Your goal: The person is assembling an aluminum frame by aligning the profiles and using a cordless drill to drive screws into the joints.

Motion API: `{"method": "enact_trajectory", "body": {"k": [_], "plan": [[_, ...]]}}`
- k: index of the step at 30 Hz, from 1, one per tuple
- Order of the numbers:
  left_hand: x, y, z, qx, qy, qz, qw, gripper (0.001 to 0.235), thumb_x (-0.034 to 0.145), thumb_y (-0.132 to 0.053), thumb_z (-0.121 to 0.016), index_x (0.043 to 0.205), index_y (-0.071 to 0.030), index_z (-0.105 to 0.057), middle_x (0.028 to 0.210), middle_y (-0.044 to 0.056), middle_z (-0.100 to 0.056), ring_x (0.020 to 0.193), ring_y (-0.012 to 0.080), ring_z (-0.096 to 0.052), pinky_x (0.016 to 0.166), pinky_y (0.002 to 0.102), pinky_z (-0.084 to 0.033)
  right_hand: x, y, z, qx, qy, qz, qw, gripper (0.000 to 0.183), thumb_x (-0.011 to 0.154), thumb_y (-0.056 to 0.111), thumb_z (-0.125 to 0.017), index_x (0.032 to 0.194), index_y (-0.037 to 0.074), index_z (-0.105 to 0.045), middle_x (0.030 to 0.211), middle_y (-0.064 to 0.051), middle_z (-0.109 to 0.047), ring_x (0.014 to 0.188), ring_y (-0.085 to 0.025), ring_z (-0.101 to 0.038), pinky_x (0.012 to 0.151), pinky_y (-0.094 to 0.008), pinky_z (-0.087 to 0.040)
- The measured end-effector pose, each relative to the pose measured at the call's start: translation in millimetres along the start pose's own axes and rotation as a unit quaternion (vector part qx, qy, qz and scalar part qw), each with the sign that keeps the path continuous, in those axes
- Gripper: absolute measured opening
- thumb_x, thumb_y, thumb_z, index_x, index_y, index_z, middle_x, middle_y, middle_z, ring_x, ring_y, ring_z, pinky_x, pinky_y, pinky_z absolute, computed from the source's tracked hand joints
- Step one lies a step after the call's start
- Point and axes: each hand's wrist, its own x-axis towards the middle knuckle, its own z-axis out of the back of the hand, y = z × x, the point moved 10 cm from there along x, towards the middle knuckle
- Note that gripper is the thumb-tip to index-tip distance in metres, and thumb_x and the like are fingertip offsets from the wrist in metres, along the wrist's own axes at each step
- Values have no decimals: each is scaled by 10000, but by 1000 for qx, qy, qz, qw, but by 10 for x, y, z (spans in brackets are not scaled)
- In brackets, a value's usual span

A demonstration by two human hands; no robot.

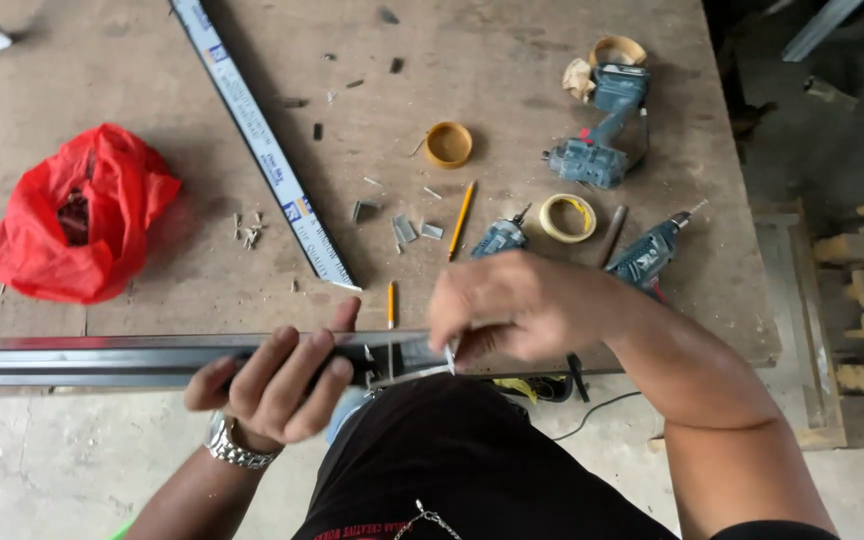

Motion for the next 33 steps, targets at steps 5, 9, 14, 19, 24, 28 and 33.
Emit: {"method": "enact_trajectory", "body": {"k": [5, 9, 14, 19, 24, 28, 33], "plan": [[53, -83, 218, 33, -35, -33, 998, 759, 734, -180, -1146, 1174, -268, -533, 984, -152, -713, 833, 114, -648, 969, 391, -312, 84, 161, -229, -28, 67, 2, 997, 57, 986, 15, -658, 1002, 23, -604, 917, -74, -620, 814, -255, -629, 726, -368, -534], [9, -45, 214, 18, 6, -16, 1000, 786, 741, -177, -1161, 1190, -300, -528, 1059, -173, -711, 894, 103, -654, 987, 368, -289, 77, 75, -270, -32, 54, -10, 998, 45, 979, -21, -637, 988, 17, -614, 899, -74, -622, 785, -250, -618, 724, -355, -537], [-10, -25, 189, 12, 12, -16, 1000, 779, 745, -165, -1152, 1184, -306, -524, 1070, -174, -707, 911, 107, -647, 951, 364, -290, 75, 29, -303, -21, 48, -5, 999, 104, 972, -83, -622, 981, 19, -604, 892, -74, -616, 779, -253, -612, 720, -360, -534], [-68, -21, 130, 37, 14, 6, 999, 735, 623, -249, -1081, 1122, -408, -566, 1025, -169, -771, 886, 123, -654, 763, 331, -319, -12, -118, -228, -14, -41, 51, 998, 87, 851, 3, -799, 913, 28, -745, 813, -81, -654, 678, -234, -688, 634, -363, -604], [-447, -30, -507, -46, 214, 97, 971, 392, 865, -339, -794, 1216, -250, -645, 1056, -2, -705, 941, 216, -661, 781, 365, -373, -422, -788, 235, -111, -127, -85, 982, 161, 854, -57, -781, 974, 45, -748, 812, -93, -699, 754, -243, -704, 718, -387, -582], [-1368, -385, -1008, -58, 332, 98, 936, 557, 918, -557, -582, 1347, -204, -617, 1075, 20, -587, 981, 180, -588, 887, 397, -373, -2123, -1859, 982, -181, -411, -298, 842, 48, 980, 28, -724, 1021, 32, -699, 890, -95, -709, 834, -149, -657, 804, -328, -568], [-2431, -810, -1352, -91, 425, 96, 895, 545, 781, -473, -762, 1219, -185, -615, 1055, 4, -555, 1006, 196, -565, 981, 444, -364, -2687, -2008, 533, -308, -413, -420, 747, 63, 928, 95, -757, 903, 43, -732, 787, -150, -695, 791, -320, -704, 711, -398, -538]]}}
